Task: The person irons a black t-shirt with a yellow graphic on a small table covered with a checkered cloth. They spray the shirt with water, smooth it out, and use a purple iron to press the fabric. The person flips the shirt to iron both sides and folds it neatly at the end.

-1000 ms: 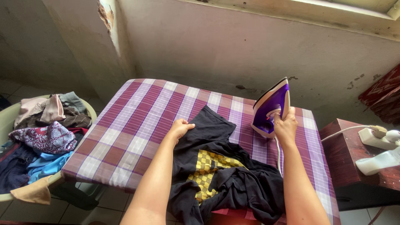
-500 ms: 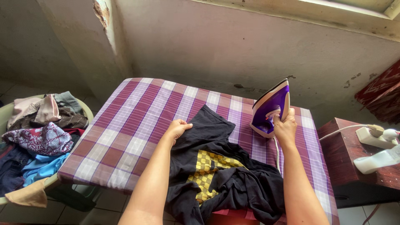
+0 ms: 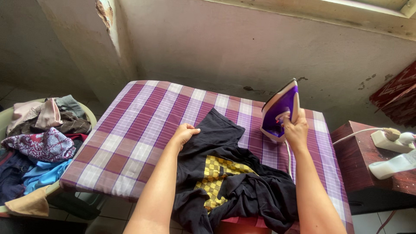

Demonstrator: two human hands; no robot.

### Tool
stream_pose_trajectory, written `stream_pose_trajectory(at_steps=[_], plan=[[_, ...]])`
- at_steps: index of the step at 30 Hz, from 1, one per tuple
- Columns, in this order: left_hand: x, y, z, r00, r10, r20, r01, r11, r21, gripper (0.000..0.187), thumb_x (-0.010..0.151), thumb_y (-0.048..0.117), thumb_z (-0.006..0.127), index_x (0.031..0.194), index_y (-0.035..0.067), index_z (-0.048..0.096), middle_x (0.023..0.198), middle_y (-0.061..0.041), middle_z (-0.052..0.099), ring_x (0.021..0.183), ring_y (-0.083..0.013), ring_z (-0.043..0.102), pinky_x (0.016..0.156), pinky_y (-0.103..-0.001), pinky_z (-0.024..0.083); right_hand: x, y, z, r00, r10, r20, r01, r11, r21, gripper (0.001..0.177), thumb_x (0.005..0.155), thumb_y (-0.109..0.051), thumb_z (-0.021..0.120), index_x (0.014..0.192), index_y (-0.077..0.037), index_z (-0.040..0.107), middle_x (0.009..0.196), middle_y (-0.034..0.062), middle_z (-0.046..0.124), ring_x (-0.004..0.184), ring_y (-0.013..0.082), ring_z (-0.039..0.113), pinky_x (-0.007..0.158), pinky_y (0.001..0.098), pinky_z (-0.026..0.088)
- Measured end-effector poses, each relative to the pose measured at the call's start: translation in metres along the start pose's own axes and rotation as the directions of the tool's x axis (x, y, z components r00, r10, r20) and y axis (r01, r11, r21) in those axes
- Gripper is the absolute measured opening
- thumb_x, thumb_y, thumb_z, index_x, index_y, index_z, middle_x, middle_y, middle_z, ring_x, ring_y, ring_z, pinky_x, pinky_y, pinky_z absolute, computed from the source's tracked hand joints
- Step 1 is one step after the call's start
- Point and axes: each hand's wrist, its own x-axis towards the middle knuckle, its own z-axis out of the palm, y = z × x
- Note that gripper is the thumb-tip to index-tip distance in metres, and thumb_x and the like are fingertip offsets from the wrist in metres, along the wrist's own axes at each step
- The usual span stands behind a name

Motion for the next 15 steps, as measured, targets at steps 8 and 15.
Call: stream_pose_trajectory(at_steps=[8, 15], plan=[[-0.007, 0.000, -0.001, 0.999, 0.047, 0.024, -0.044, 0.994, -0.099, 0.045, 0.080, 0.008, 0.075, 0.123, 0.007, 0.064, 0.109, -0.015, 0.075, 0.099, -0.0236, 0.073, 0.089, -0.035, 0.059, 0.002, -0.060, 0.024, 0.908, -0.058, 0.416, 0.354, 0.640, -0.682, 0.027, 0.088, -0.031, 0.075, 0.107, -0.014, 0.069, 0.088, 0.0148, 0.076, 0.081, 0.0294, 0.075, 0.077, 0.0432, 0.058], [0.015, -0.029, 0.003, 0.980, 0.182, -0.079, -0.197, 0.938, -0.284, 0.047, 0.077, 0.001, 0.074, 0.123, 0.003, 0.062, 0.119, -0.019, 0.071, 0.107, -0.0261, 0.069, 0.090, -0.036, 0.056, -0.007, -0.054, 0.095, 0.778, 0.052, 0.627, 0.565, 0.380, -0.732, 0.016, 0.091, -0.020, 0.066, 0.104, -0.016, 0.075, 0.096, 0.0090, 0.076, 0.091, 0.0267, 0.074, 0.083, 0.0421, 0.059]])
